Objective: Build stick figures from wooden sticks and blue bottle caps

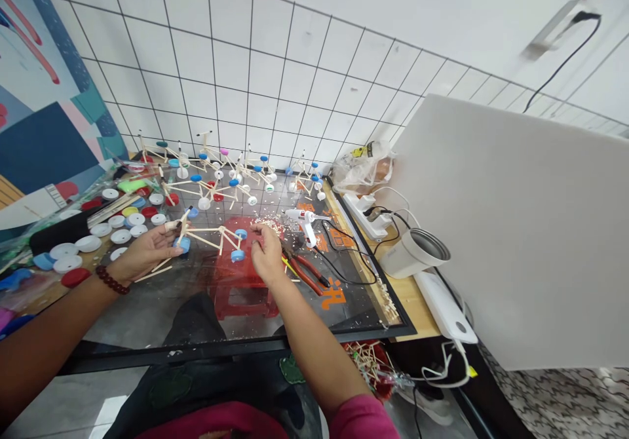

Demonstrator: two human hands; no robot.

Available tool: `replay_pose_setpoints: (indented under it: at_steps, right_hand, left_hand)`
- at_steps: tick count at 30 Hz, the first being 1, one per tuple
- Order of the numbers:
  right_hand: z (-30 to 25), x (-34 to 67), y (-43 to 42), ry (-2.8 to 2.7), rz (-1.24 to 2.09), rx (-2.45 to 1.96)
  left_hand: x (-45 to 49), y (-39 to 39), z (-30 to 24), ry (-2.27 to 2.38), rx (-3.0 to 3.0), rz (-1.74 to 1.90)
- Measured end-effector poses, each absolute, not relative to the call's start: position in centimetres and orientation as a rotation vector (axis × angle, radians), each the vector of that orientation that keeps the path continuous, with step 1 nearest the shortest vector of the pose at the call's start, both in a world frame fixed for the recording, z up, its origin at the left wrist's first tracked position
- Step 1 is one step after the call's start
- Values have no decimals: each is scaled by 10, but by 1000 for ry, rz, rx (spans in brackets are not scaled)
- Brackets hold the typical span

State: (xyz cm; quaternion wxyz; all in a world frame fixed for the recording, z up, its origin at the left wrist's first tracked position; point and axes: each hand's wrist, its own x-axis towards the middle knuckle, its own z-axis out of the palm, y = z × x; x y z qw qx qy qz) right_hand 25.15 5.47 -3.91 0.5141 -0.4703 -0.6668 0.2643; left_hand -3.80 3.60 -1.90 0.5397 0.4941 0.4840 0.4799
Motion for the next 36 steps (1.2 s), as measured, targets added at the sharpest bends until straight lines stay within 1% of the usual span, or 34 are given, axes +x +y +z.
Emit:
replay_pose_setpoints:
  at_steps: [36]
  right_hand:
    - [-37,250,52,-1694,595,-1123]
  left_hand:
    - [-38,34,-15,1169,1206,1102]
